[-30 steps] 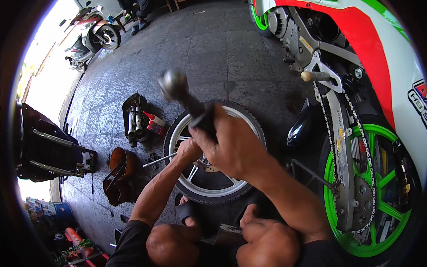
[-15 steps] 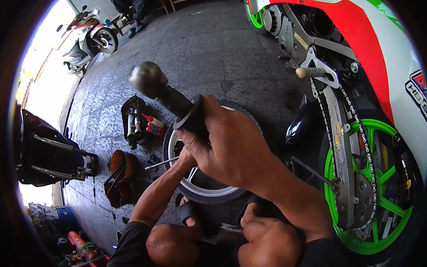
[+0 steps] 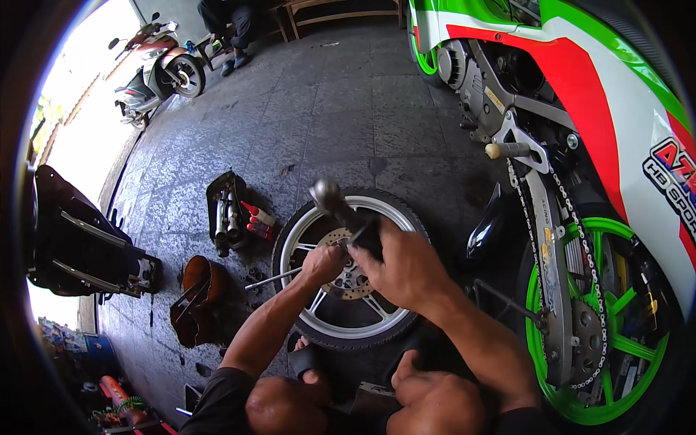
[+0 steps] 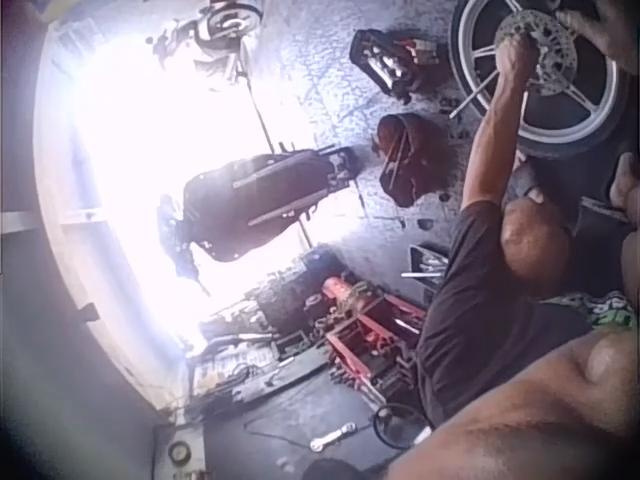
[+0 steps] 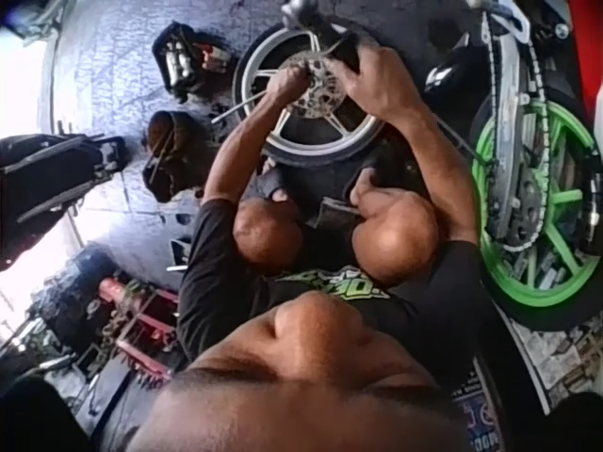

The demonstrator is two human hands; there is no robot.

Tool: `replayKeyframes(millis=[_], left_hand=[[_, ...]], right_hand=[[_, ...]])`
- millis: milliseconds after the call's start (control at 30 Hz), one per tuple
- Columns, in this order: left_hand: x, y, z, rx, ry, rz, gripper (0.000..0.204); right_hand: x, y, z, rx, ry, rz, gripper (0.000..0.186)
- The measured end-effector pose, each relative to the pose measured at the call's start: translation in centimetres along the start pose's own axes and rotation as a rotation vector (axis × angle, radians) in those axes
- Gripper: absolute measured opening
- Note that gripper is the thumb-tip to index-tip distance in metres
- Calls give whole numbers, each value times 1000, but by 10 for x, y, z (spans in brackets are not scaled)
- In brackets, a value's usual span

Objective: Repairing or servicing a motorcycle wheel, involving removing and re-installing the brake disc and axle components.

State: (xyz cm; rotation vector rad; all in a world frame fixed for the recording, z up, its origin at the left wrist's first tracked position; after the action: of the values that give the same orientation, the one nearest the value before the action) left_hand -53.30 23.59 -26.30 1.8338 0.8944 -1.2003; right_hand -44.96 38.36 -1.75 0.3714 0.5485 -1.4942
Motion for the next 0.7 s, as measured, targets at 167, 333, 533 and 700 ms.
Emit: replayKeyframes(millis=[167,333,533,700], left_hand=[[7,2,12,-53,-42,89,34],[3,10,13,-46,-17,59,34],[8,24,15,-60,55,53,33],[20,11,1,82,47,91,31]], right_hand=[[-38,-4,51,-154,-212,-84,26],[28,-7,-4,-69,-115,-5,38],[68,9,-74,230,120,133,45],[-8,-10,19,-96,-107,-77,36]])
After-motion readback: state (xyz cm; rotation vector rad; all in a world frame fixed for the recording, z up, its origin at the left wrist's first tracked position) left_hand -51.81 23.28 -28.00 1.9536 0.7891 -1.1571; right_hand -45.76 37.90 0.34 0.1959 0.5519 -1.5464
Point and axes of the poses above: each hand's wrist, its own y-axis away from the middle knuckle, its own x-axis out of the palm, z = x × y, the point moved 10 cm from there along -y, towards the middle knuckle, and after that the axes turned 4 degrees about -y, right-handed, at the moved point
